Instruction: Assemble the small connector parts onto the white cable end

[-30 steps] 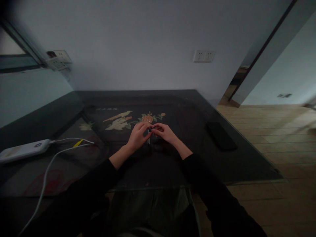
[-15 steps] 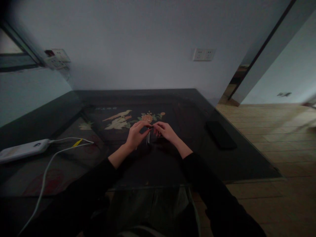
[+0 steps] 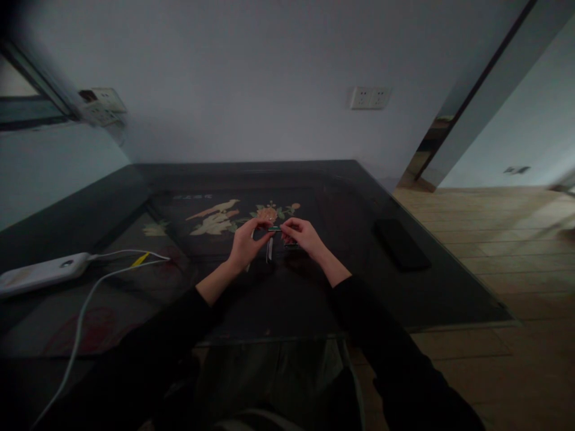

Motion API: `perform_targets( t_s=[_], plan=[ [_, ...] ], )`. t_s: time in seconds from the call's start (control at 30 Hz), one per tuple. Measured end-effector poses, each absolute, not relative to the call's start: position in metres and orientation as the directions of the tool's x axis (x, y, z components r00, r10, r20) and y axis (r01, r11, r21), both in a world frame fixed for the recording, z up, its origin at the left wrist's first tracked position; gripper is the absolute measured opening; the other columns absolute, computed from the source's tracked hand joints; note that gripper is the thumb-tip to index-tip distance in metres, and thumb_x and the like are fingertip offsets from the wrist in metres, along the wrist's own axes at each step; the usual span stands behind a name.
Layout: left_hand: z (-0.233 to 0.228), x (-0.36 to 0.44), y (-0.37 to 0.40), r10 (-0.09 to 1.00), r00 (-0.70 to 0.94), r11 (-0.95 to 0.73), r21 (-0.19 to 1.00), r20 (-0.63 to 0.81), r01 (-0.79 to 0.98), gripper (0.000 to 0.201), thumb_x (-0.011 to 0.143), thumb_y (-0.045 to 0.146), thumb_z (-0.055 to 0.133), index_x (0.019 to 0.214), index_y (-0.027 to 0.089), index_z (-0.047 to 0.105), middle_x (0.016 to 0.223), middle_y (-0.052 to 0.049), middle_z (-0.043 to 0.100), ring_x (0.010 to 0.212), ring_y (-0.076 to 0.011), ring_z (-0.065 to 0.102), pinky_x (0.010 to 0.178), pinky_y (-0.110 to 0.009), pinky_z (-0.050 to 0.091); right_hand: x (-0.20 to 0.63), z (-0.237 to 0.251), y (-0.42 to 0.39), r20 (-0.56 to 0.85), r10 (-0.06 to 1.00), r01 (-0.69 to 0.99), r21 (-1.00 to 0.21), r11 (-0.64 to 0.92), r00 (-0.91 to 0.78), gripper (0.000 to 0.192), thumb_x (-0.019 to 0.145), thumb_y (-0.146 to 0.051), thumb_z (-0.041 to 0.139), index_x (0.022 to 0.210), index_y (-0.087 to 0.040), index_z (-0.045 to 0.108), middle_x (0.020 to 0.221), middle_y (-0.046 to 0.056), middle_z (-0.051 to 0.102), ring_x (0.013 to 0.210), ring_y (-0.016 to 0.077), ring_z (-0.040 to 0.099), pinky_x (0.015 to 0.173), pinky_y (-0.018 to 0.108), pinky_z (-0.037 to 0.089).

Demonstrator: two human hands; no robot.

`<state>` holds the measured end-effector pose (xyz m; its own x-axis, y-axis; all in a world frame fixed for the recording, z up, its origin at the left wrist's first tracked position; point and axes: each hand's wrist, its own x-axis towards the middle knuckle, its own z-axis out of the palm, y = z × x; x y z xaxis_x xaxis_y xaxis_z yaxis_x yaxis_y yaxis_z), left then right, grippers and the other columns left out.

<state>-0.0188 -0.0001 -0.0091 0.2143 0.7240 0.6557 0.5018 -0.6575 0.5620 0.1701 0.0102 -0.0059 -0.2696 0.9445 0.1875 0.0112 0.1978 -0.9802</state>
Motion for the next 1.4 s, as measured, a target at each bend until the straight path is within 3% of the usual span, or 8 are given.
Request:
perform_targets(
  t_s=[0.5,0.67,0.9,1.4],
  plan=[
    [-0.0084,-0.0223,0.0001,0.657,0.358,-0.683,0.321,0.663,0.656,0.015,0.086,0.029,0.067,0.096,0.019,0.070,0.092,-0.004,0.073,0.090,-0.0196,0.065,0.082,-0.033,0.045,0.1697,-0.0020,0.0071,0.234,0.940,0.076,-0.963,0.260,-0.248,0.032,0.070,-0.046,0.075,0.071,-0.016,0.062,0.060,-0.003,0.058,0.055,0.0104,0.053,0.056,0.026,0.045],
    [-0.0069,-0.0230,0.0002,0.633,0.335,-0.710,0.352,0.698,0.609,0.012,0.083,0.024,0.070,0.094,0.019,0.070,0.093,-0.004,0.071,0.093,-0.0198,0.063,0.084,-0.033,0.046,0.1685,-0.0052,0.0083,0.188,0.933,-0.015,-0.981,0.193,-0.307,0.033,0.070,-0.046,0.077,0.073,-0.017,0.062,0.063,-0.002,0.062,0.054,0.0096,0.055,0.055,0.024,0.045],
    [-0.0065,-0.0238,0.0010,0.600,0.345,-0.734,0.325,0.721,0.597,0.013,0.082,0.022,0.071,0.094,0.020,0.071,0.092,-0.006,0.069,0.094,-0.0209,0.061,0.084,-0.034,0.046,0.1653,-0.0105,0.0066,0.059,0.908,-0.093,-0.995,0.023,-0.416,0.040,0.072,-0.050,0.075,0.093,-0.017,0.064,0.072,0.001,0.067,0.055,0.0093,0.058,0.048,0.021,0.048],
    [-0.0045,-0.0222,-0.0019,0.503,0.339,-0.821,0.318,0.795,0.474,0.013,0.081,0.019,0.071,0.095,0.019,0.069,0.088,-0.004,0.066,0.089,-0.0176,0.061,0.081,-0.033,0.049,0.1659,-0.0070,0.0023,0.069,0.829,-0.197,-0.979,-0.051,-0.556,0.041,0.074,-0.050,0.075,0.094,-0.015,0.068,0.077,0.002,0.065,0.061,0.0103,0.059,0.044,0.019,0.050]
  ],
)
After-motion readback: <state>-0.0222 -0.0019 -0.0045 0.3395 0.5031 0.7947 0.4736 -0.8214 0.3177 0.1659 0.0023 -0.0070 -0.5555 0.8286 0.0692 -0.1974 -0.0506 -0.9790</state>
